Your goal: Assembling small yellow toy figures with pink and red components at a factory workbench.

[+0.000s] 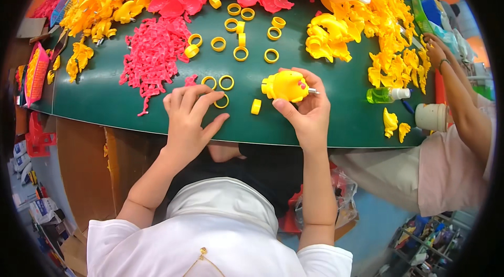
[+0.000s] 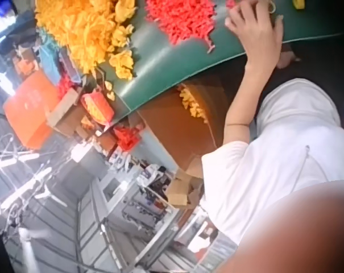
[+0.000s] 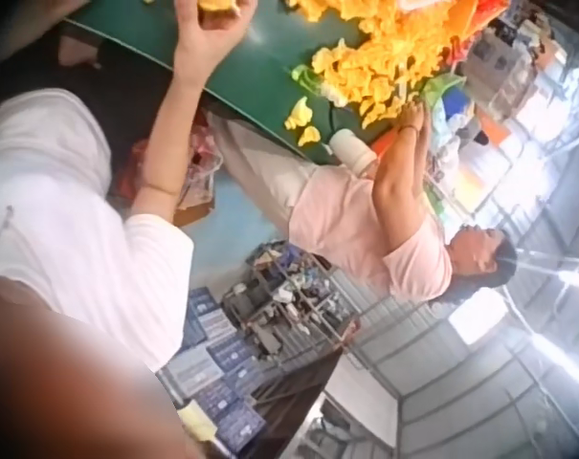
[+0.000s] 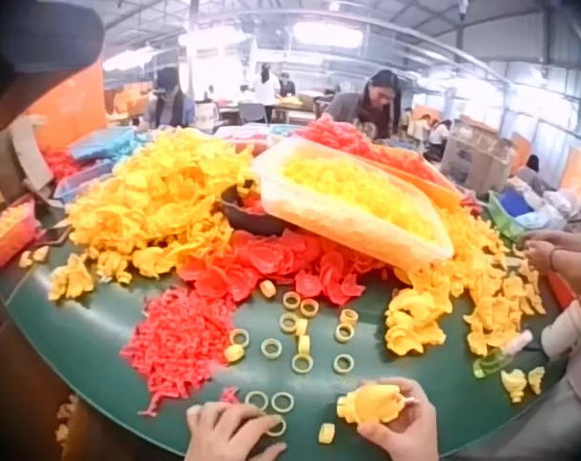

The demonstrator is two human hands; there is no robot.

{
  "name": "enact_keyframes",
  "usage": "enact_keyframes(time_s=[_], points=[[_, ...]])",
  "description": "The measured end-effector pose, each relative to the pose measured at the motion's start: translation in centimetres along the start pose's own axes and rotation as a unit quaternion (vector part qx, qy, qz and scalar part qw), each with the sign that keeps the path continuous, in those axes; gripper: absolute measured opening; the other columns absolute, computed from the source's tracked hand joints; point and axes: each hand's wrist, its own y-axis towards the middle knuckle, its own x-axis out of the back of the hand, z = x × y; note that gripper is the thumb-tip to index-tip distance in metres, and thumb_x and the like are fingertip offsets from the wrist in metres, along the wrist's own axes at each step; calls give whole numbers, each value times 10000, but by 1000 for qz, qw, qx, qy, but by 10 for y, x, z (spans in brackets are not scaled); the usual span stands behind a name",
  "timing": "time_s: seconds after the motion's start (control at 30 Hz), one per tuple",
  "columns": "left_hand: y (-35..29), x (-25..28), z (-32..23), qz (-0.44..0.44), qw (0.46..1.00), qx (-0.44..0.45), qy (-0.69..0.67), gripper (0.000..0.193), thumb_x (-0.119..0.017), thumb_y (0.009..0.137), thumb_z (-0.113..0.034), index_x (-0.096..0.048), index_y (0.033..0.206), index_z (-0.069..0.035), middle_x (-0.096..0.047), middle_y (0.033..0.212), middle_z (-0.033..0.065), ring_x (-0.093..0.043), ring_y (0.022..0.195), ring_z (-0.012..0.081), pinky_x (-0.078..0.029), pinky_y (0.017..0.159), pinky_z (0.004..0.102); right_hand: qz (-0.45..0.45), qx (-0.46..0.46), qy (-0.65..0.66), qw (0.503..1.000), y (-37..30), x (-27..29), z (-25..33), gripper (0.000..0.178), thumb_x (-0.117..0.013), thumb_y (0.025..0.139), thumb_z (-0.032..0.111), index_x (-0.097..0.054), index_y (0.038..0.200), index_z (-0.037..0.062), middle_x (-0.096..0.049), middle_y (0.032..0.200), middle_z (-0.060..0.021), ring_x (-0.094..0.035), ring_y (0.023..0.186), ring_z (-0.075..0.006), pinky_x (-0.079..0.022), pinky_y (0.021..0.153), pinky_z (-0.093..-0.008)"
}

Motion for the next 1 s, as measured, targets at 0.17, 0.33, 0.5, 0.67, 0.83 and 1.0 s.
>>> enact_keyframes(time_s=[0.17, 0.33, 0.5, 0.67, 0.83, 1.0], points=[[16, -16, -33, 37, 996, -79, 13, 449, -771, 700, -261, -637, 1120, -173, -548, 1058, 0, -468, 982, 225, -302, 861, 398, -73, 37, 61, 995, -8, 12, -14, 536, -707, 811, 27, -440, 1275, 1, -534, 1283, -220, -538, 1183, -250, -409, 1043, -368], [15, -26, -27, 39, 995, -49, -83, 316, -774, 694, -174, -673, 993, -159, -654, 1001, -90, -490, 932, 178, -292, 854, 375, -69, 16, 55, 996, -20, 17, -12, 569, -721, 812, 56, -426, 1294, -7, -530, 1281, -216, -519, 1214, -267, -392, 1060, -380], [11, -23, -19, 30, 996, -61, -64, 432, -788, 684, -162, -616, 1079, -136, -646, 1120, -53, -486, 1046, 201, -291, 865, 397, -39, 16, 36, 998, -34, 13, -9, 610, -765, 777, 118, -454, 1280, -31, -564, 1231, -197, -557, 1171, -295, -447, 1007, -400], [10, -2, -16, 51, 997, 0, -65, 669, -821, 651, -201, -547, 1259, -140, -633, 1126, -21, -460, 1119, 215, -277, 884, 400, 32, -7, -31, 999, -32, -10, -5, 630, -775, 721, -13, -487, 1280, -36, -592, 1222, -174, -587, 1101, -211, -476, 964, -335], [5, 3, -11, 61, 994, 19, -93, 661, -823, 644, -182, -569, 1252, -146, -624, 1063, -12, -463, 1102, 212, -275, 881, 392, 69, 50, -185, 979, -28, -19, -2, 559, -805, 704, 23, -568, 1210, -3, -618, 1184, -123, -608, 1061, -197, -492, 917, -309], [4, 14, -10, 62, 992, 38, -104, 590, -802, 667, -137, -600, 1222, -134, -636, 1061, 0, -470, 1091, 203, -275, 888, 376, 94, 114, -365, 919, -19, -39, 23, 492, -813, 699, 84, -608, 1143, 29, -654, 1059, -121, -647, 959, -235, -524, 785, -316]])
